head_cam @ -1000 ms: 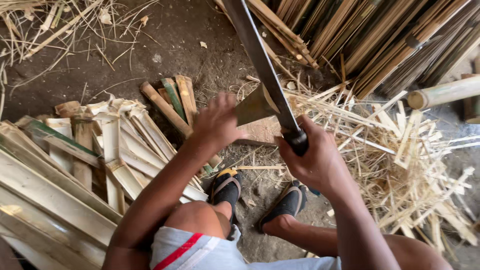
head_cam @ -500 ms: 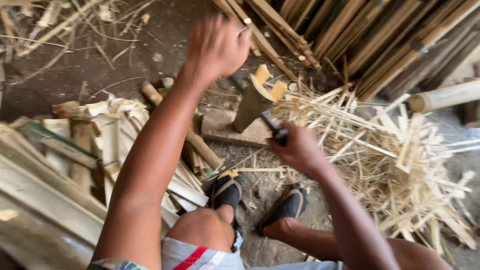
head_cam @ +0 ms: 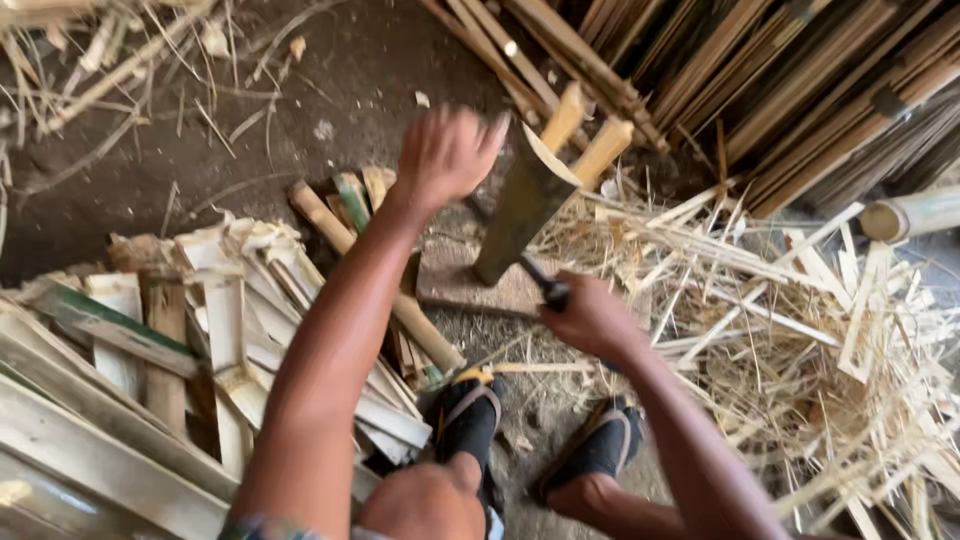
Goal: The person uses a machete to split bamboo stalks into thin strips. They repeatedly position a bamboo piece on a wooden block, strike it with the machete to split it, and then separate the resulting strips by hand.
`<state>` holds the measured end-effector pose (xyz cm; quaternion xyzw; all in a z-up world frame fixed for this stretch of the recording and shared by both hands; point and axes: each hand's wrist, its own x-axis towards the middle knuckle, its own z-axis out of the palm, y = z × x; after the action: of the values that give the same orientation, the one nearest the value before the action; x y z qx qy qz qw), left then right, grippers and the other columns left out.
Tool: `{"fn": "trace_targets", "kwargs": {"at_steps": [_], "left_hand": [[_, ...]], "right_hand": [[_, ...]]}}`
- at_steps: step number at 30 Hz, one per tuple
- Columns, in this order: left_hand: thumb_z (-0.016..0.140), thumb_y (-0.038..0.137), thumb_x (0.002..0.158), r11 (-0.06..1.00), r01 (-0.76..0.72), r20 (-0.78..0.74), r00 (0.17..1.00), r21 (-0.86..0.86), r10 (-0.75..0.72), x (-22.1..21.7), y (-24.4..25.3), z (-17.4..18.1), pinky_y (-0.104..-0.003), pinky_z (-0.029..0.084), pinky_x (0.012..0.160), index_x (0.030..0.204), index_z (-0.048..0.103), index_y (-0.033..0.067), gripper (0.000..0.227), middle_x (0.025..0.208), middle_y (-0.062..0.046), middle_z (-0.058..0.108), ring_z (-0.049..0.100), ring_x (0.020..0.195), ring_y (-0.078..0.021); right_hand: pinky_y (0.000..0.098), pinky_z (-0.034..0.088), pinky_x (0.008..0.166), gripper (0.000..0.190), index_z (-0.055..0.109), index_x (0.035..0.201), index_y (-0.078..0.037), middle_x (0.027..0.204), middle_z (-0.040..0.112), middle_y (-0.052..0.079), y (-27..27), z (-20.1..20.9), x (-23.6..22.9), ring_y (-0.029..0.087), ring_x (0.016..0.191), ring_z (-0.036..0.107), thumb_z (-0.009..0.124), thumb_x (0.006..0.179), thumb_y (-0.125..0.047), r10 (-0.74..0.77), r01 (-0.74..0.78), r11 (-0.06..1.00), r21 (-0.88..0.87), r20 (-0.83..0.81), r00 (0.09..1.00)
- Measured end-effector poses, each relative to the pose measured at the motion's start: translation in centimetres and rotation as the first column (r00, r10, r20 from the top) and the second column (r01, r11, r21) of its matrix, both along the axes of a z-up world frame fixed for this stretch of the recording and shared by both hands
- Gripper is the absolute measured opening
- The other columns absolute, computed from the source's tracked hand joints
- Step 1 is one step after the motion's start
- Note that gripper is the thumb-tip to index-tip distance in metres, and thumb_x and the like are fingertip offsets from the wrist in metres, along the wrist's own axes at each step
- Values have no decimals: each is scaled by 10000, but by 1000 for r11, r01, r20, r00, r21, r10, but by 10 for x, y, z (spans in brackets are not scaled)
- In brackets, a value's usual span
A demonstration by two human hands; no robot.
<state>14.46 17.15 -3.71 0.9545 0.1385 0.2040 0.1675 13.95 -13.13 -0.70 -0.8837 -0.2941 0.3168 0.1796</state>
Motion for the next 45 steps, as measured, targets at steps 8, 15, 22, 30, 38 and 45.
{"fn": "trace_targets", "kwargs": {"at_steps": [8, 15, 22, 30, 38, 45], "left_hand": [[525, 423, 1006, 995, 11, -63, 998, -101, -17, 22, 21, -95, -459, 487, 514, 710, 662, 129, 439, 582, -110, 598, 570, 484, -258], [452, 487, 1102, 996, -17, -212, 977, -89, -2, 18, -2, -135, -363, 350, 405, 661, 618, 104, 607, 520, -1, 468, 364, 414, -158], [499, 385, 1102, 695, 187, 438, 876, -694, 202, -8, -38, -63, -347, 619, 940, 1385, 589, 55, 444, 1287, -180, 696, 708, 1152, -230], [630, 324, 1014, 766, 383, 759, 619, -517, 203, -63, -124, 93, -342, 484, 679, 1186, 526, 41, 348, 940, -133, 579, 575, 794, -158], [543, 153, 997, 788, 516, 874, 482, -337, 59, -100, -117, 74, -298, 352, 492, 925, 403, 132, 159, 777, -26, 382, 378, 613, -137], [542, 127, 1004, 908, 274, 832, 539, -317, 128, -100, -161, 80, -296, 369, 500, 940, 430, 111, 131, 804, -17, 407, 412, 597, -105]], "right_hand": [[410, 538, 576, 324, 696, 936, 8, 723, 724, 152, 0, -90, 13, 215, 585, 660, 768, 800, -277, 130, -126, 979, 162, -14, 991], [395, 556, 564, 232, 665, 926, -20, 705, 714, 129, -2, -135, -9, 211, 553, 646, 691, 881, -247, 44, -39, 998, 40, -137, 990], [416, 582, 588, 272, 693, 905, 13, 688, 720, 140, 8, -143, -7, 219, 575, 687, 714, 855, -253, -75, 84, 995, 54, -155, 985], [455, 577, 702, 348, 656, 873, -1, 767, 718, 192, 24, -162, -62, 312, 711, 707, 850, 818, -285, -259, 252, 949, 187, 14, 966], [367, 509, 538, 258, 633, 805, -21, 694, 635, 131, -10, -142, -40, 194, 545, 603, 815, 847, -199, -98, 350, 880, 321, -599, 795], [376, 569, 573, 276, 638, 1026, -3, 739, 727, 163, -3, -67, -74, 211, 623, 731, 694, 828, -188, -158, 161, 867, 472, -47, 986]]}}
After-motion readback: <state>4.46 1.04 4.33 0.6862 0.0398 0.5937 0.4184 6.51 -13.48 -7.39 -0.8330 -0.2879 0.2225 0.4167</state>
